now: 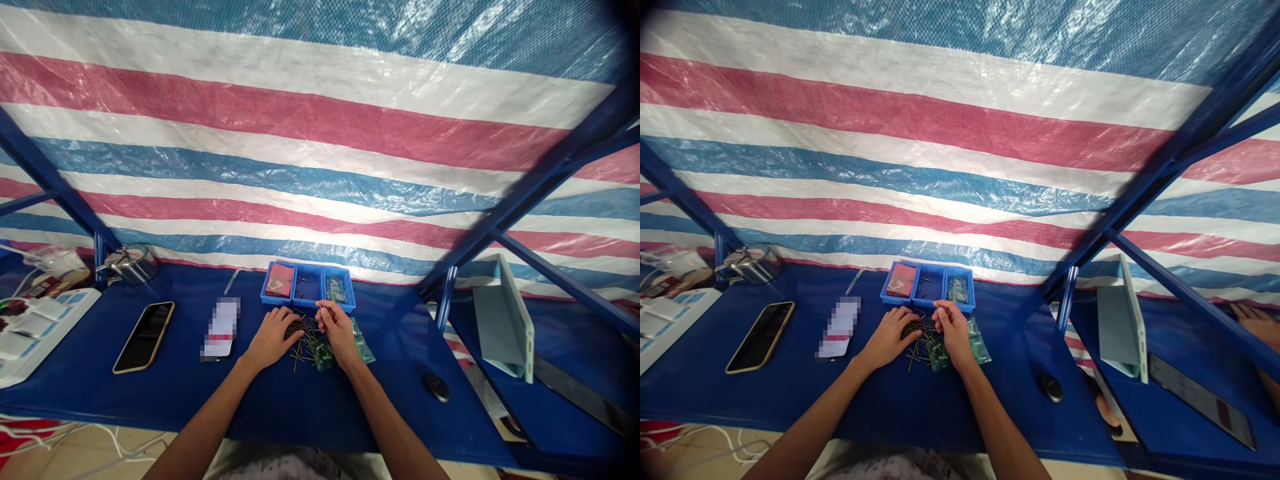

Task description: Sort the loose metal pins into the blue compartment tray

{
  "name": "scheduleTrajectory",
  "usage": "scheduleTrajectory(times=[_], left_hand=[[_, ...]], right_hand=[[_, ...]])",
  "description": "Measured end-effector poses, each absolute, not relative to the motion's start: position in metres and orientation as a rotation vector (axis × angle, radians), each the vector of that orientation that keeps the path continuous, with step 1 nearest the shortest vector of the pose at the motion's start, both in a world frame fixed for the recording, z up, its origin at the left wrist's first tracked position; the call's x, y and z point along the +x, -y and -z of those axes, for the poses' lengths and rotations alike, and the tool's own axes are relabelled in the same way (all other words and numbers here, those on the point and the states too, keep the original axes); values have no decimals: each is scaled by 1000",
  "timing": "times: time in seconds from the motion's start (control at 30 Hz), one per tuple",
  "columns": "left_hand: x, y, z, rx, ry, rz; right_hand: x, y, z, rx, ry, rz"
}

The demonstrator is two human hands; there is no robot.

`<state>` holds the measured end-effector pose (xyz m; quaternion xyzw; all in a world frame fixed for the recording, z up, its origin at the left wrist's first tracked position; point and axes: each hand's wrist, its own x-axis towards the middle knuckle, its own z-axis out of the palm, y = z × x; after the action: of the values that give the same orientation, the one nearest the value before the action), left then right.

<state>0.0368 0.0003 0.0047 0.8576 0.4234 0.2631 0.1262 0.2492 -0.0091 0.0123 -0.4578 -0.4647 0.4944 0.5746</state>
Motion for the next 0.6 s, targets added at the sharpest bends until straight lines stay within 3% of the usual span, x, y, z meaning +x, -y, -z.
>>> scheduleTrajectory(times=[0.27,0.6], left_hand=[[37,1,-11,2488,-1234,-734],[38,2,-8,2423,-1264,-803]], right_hand=[[250,10,-14,-1064,1042,-1159],[249,11,-11,-1249,1169,-914]])
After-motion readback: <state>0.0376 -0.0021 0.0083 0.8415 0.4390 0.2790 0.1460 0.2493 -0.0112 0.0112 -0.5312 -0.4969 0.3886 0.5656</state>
